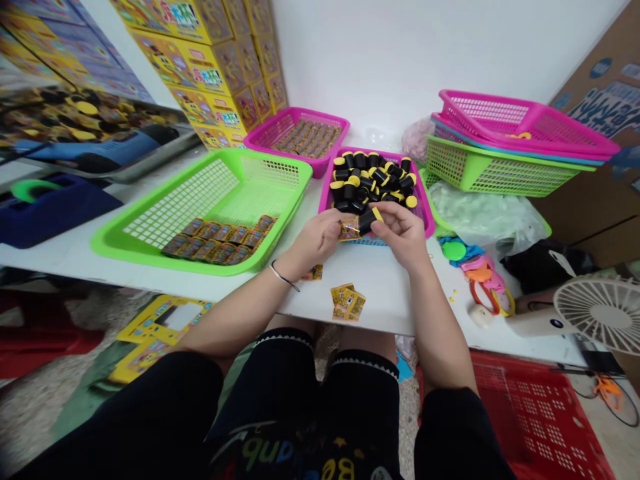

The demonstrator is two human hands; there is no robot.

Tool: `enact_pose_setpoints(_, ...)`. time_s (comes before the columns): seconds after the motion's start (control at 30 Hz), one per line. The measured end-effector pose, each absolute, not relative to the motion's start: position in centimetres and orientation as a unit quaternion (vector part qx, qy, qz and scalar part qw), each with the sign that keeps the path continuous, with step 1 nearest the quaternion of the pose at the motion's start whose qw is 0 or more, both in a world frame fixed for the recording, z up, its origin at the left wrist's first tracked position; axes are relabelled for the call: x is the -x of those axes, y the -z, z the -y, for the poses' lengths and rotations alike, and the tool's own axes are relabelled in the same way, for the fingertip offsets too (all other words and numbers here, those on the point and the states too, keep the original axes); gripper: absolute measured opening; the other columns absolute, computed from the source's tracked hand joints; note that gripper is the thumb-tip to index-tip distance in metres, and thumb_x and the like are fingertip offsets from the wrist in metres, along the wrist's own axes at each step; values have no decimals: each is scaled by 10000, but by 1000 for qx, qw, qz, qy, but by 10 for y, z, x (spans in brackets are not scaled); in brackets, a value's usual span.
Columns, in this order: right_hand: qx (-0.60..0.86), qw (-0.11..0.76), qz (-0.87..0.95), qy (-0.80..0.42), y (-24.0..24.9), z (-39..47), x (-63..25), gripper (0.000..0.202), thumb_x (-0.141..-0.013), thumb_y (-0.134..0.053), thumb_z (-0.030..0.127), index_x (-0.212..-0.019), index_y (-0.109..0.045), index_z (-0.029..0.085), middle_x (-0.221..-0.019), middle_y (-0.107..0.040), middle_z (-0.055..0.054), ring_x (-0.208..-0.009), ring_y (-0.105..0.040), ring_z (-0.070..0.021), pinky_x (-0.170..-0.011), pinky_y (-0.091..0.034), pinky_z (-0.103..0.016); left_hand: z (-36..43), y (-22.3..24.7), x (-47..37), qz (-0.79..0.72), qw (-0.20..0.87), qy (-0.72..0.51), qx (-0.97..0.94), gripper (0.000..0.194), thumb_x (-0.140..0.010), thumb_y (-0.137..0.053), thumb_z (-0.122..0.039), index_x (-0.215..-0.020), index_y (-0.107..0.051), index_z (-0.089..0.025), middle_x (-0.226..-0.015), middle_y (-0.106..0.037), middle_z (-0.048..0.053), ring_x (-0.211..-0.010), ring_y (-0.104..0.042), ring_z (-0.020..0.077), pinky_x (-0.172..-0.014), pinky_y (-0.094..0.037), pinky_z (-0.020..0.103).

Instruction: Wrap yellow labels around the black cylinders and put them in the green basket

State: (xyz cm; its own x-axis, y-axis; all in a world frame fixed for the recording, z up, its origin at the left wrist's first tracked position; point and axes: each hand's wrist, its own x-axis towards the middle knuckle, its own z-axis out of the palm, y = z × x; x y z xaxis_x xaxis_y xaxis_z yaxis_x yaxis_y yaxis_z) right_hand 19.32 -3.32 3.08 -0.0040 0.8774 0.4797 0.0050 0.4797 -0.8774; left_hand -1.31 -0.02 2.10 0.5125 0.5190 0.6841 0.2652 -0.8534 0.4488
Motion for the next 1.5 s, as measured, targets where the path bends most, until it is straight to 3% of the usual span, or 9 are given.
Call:
enact_pose_setpoints(0.1,364,600,626,-341,-30,33,-195,424,-725,-842,495,-1069,-713,282,-898,-746,-9,-789,-711,-168,-666,-617,-299,2,-26,11,-247,192,-418,-853,690,-1037,-191,-613,-1222,-666,-148,-1201,-717,128,-1155,-654,201,-1032,-502,360)
enact_pose_setpoints(0.27,364,590,647,-318,-34,35,-197,439,-704,-860,472,-1069,-709,279,-946,-706,-13,-842,-698,-159,-731,-611,-298,3,-31,6,-237,330,-437,-803,426,-950,-596,-492,-1166,-707,-142,-1178,-750,114,-1063,-702,192,-960,-550,331)
enact_pose_setpoints(0.4,351,567,665,-336,-39,39,-200,426,-634,-916,389,-1005,-750,262,-1060,-678,-21,-869,-680,-130,-754,-603,-260,2,-28,4,-208,425,-454,-755,452,-806,-781,-389,-1170,-711,-131,-1160,-764,116,-1034,-727,197,-920,-578,327)
enact_pose_setpoints(0.57,362,550,623,-423,-37,36,-201,448,-641,-916,398,-1041,-757,272,-890,-735,10,-691,-657,-102,-653,-588,-238,3,-25,4,-210,384,-463,-771,374,-822,-764,-348,-1138,-738,-149,-1112,-780,101,-964,-732,177,-869,-575,300)
enact_pose_setpoints(0.73,397,563,612,-388,-38,37,-199,372,-705,-863,482,-971,-769,240,-662,-710,26,-537,-617,-105,-545,-554,-246,4,-28,8,-219,292,-460,-810,327,-868,-705,-364,-1117,-758,-160,-970,-798,55,-787,-693,132,-714,-518,234)
enact_pose_setpoints(0.97,398,582,612,-357,-30,30,-193,460,-713,-834,557,-1051,-733,262,-786,-741,17,-680,-693,-126,-657,-606,-263,2,-26,4,-259,326,-469,-779,417,-845,-713,-441,-1136,-769,-148,-929,-796,54,-695,-633,114,-623,-462,219)
enact_pose_setpoints(1.17,352,616,704,-41,-22,27,-184,219,-834,-750,473,-885,-686,270,-1052,-739,-60,-1010,-720,-229,-905,-613,-430,-3,-20,-3,-263,464,-484,-694,522,-756,-795,-502,-1143,-762,-154,-1039,-785,80,-783,-655,139,-704,-515,269)
enact_pose_setpoints(1.33,355,499,779,134,-17,34,-176,544,-811,-765,434,-1288,-548,287,-1210,-674,-100,-1169,-655,-291,-1004,-559,-533,-1,-25,0,-221,532,-495,-651,642,-737,-828,-486,-1256,-657,-150,-1052,-763,81,-881,-697,157,-819,-545,299)
enact_pose_setpoints(1.5,320,503,774,212,-12,39,-165,602,-826,-704,263,-1377,-461,281,-1179,-660,-101,-1114,-660,-272,-950,-572,-499,4,-29,1,-133,598,-443,-654,666,-755,-819,-454,-1206,-387,-224,-829,-677,-25,-732,-702,129,-656,-529,230)
